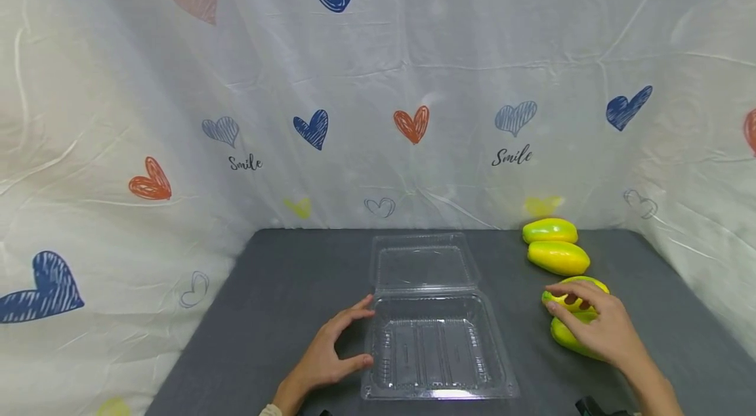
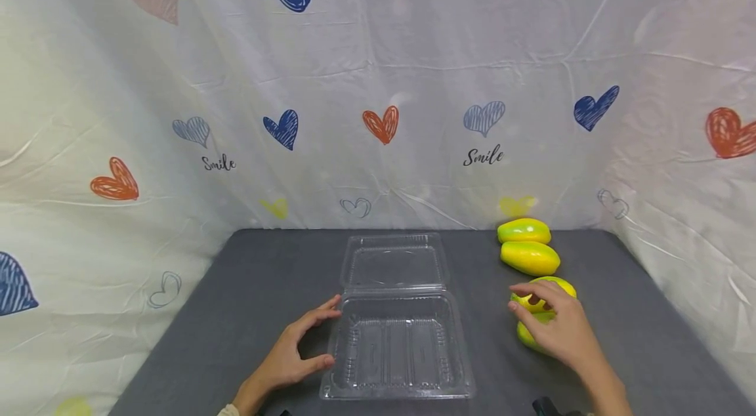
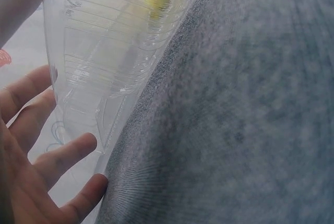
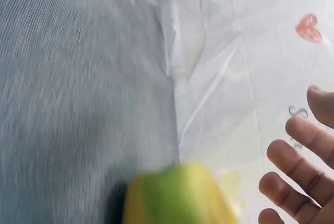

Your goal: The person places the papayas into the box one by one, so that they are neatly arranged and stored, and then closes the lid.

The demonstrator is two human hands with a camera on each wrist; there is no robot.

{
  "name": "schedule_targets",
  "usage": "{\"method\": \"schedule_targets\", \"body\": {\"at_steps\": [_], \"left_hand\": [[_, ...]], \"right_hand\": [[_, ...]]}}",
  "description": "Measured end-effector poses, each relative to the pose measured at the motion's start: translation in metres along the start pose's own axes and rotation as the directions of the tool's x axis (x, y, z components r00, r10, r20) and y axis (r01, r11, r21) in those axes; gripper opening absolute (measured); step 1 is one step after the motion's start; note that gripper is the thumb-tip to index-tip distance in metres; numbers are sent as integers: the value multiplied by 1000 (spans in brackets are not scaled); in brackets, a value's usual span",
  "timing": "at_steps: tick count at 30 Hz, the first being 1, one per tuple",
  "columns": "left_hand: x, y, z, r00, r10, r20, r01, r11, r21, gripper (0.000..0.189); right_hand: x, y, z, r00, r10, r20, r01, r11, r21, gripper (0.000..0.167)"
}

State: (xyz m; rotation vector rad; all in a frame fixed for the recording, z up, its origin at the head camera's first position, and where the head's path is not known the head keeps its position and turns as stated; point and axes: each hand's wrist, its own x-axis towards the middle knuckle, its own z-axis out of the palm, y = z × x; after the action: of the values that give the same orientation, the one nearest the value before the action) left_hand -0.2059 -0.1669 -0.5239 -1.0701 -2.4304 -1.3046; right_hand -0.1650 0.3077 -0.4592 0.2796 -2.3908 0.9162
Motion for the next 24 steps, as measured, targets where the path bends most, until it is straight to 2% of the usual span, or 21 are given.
{"method": "schedule_targets", "body": {"at_steps": [6, 17, 24], "left_hand": [[0, 2, -1, 1000, 0, 5, 0, 1000, 3, 69], [1, 3, -1, 1000, -2, 4, 2, 1000, -2, 69], [0, 3, -1, 1000, -7, 6, 7, 1000, 1, 70]], "right_hand": [[-9, 19, -18, 1000, 27, 5, -27, 999, -40, 27], [-29, 52, -40, 987, 117, 106, -104, 987, -124, 26], [-31, 61, -44, 955, 223, 193, -188, 965, -184, 28]]}}
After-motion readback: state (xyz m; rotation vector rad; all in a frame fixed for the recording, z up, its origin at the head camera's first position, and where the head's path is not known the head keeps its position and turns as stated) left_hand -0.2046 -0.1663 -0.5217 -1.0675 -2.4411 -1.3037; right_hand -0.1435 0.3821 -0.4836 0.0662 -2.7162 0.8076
